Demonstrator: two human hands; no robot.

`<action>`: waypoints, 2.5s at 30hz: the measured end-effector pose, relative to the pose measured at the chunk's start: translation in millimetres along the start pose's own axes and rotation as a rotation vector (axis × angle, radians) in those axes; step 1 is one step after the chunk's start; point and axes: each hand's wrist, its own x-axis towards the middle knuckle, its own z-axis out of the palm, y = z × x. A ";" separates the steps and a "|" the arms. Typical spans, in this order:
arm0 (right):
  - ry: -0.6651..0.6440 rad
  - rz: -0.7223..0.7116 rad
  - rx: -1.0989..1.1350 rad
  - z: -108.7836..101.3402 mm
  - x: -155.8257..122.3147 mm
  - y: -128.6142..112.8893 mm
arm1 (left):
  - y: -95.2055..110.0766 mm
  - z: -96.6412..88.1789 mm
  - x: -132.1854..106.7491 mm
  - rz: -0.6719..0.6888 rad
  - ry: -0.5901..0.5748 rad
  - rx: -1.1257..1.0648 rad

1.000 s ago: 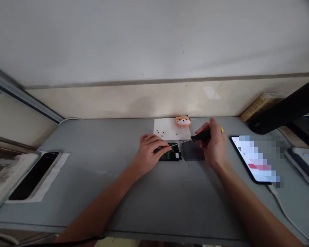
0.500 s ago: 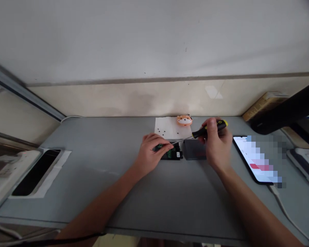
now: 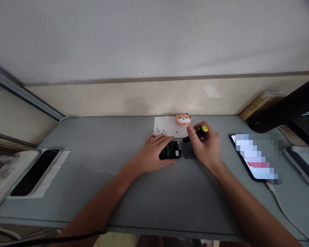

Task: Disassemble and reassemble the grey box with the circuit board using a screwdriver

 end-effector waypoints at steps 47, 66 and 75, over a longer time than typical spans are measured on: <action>-0.014 -0.068 -0.028 7.5 2.5 -2.4 | 1.7 5.0 1.1 0.018 0.065 -0.022; -0.285 0.098 0.621 20.6 23.1 4.4 | 1.6 3.5 -0.3 0.040 0.083 -0.060; -0.260 0.294 0.940 26.2 18.7 1.7 | -1.1 3.7 -0.8 0.029 0.070 -0.069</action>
